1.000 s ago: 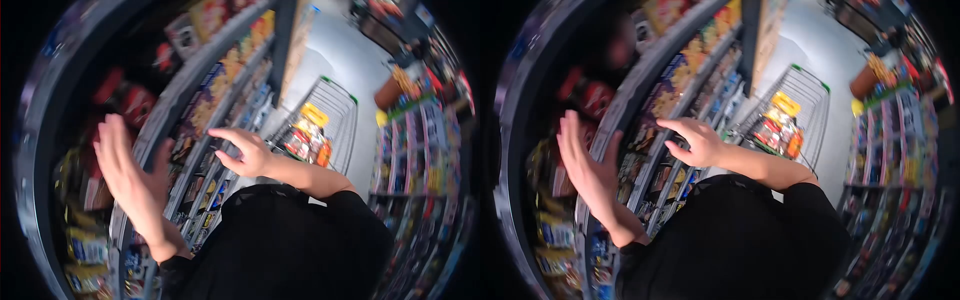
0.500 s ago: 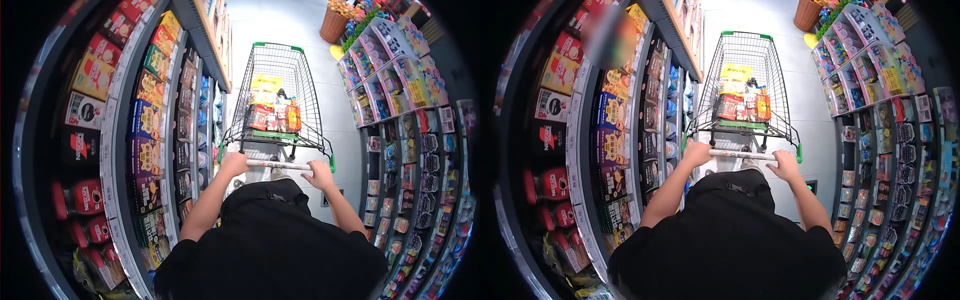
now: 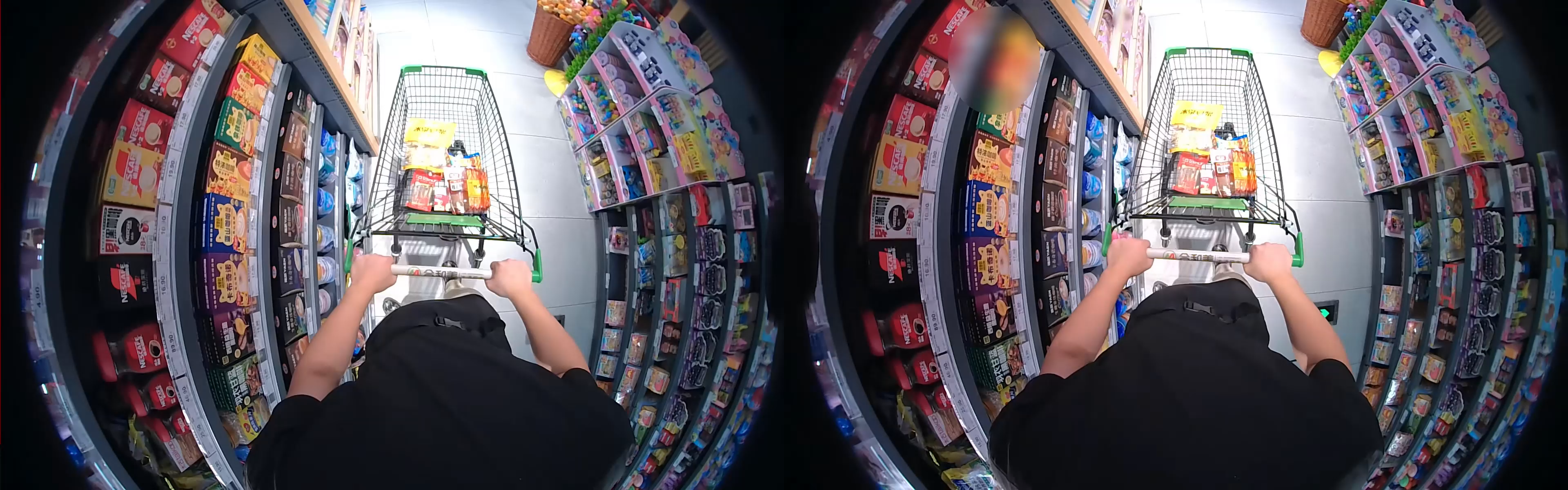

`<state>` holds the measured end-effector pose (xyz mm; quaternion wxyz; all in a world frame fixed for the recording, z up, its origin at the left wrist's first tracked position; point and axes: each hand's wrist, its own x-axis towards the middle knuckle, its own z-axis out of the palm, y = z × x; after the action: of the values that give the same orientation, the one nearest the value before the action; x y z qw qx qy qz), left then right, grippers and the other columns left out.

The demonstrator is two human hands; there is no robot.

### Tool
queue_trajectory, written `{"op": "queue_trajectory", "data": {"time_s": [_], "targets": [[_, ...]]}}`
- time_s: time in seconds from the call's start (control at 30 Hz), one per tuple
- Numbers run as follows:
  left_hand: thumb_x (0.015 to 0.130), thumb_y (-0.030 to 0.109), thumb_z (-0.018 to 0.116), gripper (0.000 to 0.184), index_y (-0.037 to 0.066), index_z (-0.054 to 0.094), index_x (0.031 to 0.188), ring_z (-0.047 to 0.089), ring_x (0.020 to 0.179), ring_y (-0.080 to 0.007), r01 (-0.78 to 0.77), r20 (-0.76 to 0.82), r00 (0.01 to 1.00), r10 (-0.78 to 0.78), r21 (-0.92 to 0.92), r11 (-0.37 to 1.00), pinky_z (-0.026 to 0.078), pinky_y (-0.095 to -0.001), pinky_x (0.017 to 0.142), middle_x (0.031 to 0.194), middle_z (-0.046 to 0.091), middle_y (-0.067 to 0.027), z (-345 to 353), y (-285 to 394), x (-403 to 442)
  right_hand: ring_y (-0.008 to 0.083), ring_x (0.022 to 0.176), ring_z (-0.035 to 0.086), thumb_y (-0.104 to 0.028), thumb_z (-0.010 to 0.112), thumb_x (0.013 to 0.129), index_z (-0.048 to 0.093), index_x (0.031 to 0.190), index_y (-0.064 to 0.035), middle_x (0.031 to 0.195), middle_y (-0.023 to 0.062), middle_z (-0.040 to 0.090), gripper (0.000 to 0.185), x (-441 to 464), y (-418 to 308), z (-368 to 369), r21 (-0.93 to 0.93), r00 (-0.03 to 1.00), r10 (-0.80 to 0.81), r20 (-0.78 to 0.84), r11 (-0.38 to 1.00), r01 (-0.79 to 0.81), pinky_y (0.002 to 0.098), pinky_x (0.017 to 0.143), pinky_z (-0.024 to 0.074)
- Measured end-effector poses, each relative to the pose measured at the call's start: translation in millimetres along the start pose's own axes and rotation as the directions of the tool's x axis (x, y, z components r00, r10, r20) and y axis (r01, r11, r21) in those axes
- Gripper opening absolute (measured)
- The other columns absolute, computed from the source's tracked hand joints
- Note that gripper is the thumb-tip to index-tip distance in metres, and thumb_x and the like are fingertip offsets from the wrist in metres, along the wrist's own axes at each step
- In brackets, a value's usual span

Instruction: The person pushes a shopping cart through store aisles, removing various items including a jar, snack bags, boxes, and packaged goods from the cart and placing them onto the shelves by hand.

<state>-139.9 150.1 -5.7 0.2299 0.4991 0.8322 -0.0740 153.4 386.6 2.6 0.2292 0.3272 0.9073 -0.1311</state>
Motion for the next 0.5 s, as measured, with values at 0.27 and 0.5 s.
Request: {"op": "queue_trajectory", "data": {"time_s": [0.27, 0.5], "targets": [[0.085, 0.034, 0.068, 0.026, 0.019, 0.084, 0.097, 0.080, 0.092, -0.0348, 0.055, 0.023, 0.998, -0.056, 0.043, 0.998, 0.061, -0.0512, 0.082, 0.095, 0.081, -0.0139, -29, -8, 62, 0.0351, 0.088, 0.081, -0.033, 0.064, 0.084, 0.085, 0.093, -0.0088, 0.093, 0.0175, 0.082, 0.033, 54, 15, -44, 0.027, 0.998, -0.062, 0.015, 0.998, 0.062, 0.0485, 0.080, 0.0642], [0.084, 0.032, 0.068, 0.025, 0.020, 0.084, 0.099, 0.079, 0.099, -0.0332, 0.140, 0.045, 0.989, -0.143, 0.064, 0.988, 0.062, -0.0474, 0.087, 0.101, 0.082, -0.0129, -80, 0, 123, 0.0395, 0.085, 0.080, -0.030, 0.063, 0.082, 0.084, 0.090, -0.0061, 0.090, 0.0214, 0.080, 0.033, 117, 37, -73, 0.066, 0.995, -0.074, -0.064, 0.995, 0.078, 0.0515, 0.079, 0.0638]]}}
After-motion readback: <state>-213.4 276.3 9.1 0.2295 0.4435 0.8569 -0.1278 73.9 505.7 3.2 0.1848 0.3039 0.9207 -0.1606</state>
